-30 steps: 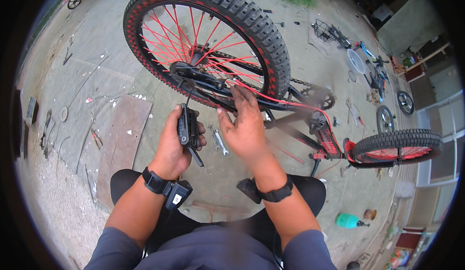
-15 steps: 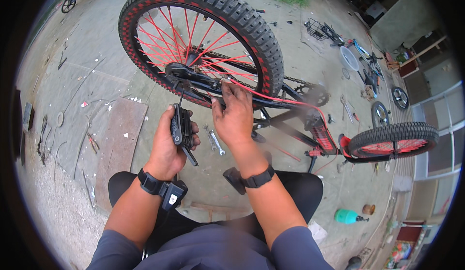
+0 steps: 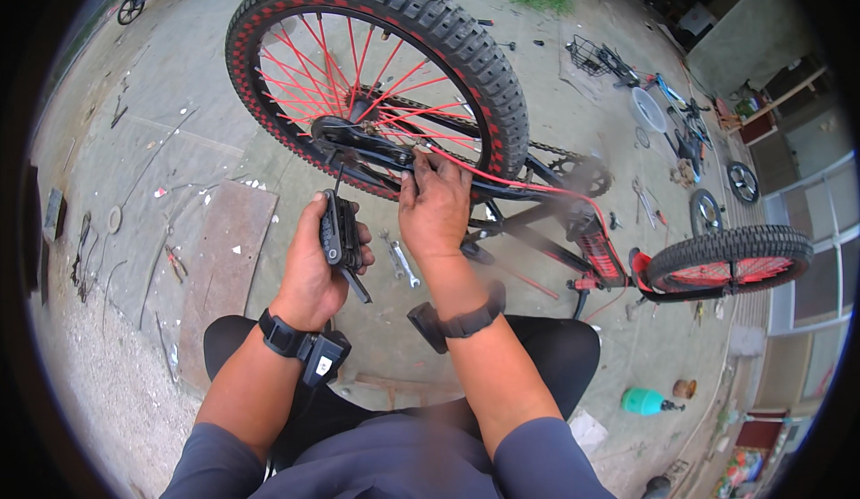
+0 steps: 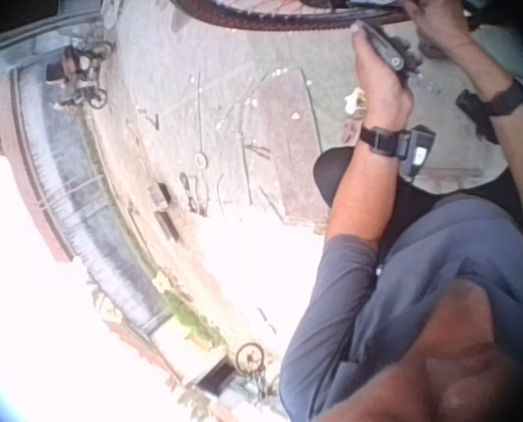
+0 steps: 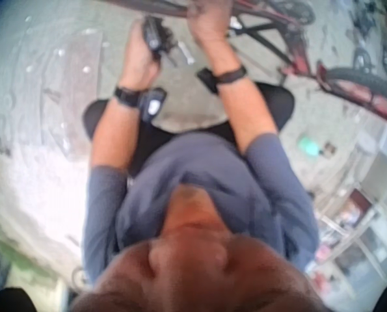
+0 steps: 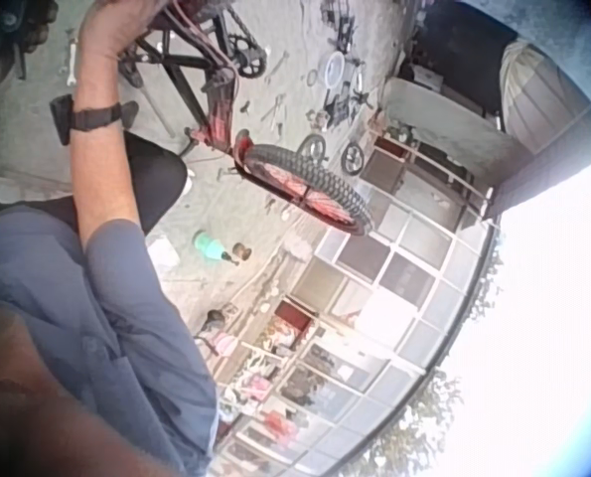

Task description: The person works on a bicycle's rear wheel and drivetrain. They use a multi-tool to adjust components near the rear hub, then use a wrench to tighten the axle nuts while rotating the wheel to check alignment.

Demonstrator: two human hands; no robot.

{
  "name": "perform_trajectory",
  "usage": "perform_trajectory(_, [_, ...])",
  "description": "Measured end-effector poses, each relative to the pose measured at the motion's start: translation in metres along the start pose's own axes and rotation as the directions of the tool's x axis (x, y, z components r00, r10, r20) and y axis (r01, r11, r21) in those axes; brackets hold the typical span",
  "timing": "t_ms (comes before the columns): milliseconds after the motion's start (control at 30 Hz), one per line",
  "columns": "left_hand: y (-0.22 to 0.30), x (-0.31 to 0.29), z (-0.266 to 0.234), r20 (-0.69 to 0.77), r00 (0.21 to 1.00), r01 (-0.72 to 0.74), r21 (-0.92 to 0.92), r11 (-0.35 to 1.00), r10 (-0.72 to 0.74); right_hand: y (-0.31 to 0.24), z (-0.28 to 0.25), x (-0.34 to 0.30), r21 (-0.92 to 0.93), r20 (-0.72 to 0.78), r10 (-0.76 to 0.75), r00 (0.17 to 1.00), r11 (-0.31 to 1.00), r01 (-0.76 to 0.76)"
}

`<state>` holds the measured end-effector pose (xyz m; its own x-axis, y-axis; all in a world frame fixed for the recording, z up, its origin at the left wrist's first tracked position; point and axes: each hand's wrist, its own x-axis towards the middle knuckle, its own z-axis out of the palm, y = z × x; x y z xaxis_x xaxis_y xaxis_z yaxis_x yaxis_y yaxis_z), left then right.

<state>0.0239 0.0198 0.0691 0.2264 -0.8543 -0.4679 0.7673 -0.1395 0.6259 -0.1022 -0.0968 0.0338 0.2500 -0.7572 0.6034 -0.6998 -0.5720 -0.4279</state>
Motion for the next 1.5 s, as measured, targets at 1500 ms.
perform_trajectory(1500, [0.014,0.042,0.029,0.407,0.630,-0.544,0.839,0.002,0.662,0.035,-0.100,-0.037,0.585,0.628,0.324,0.708,0.404,-0.703])
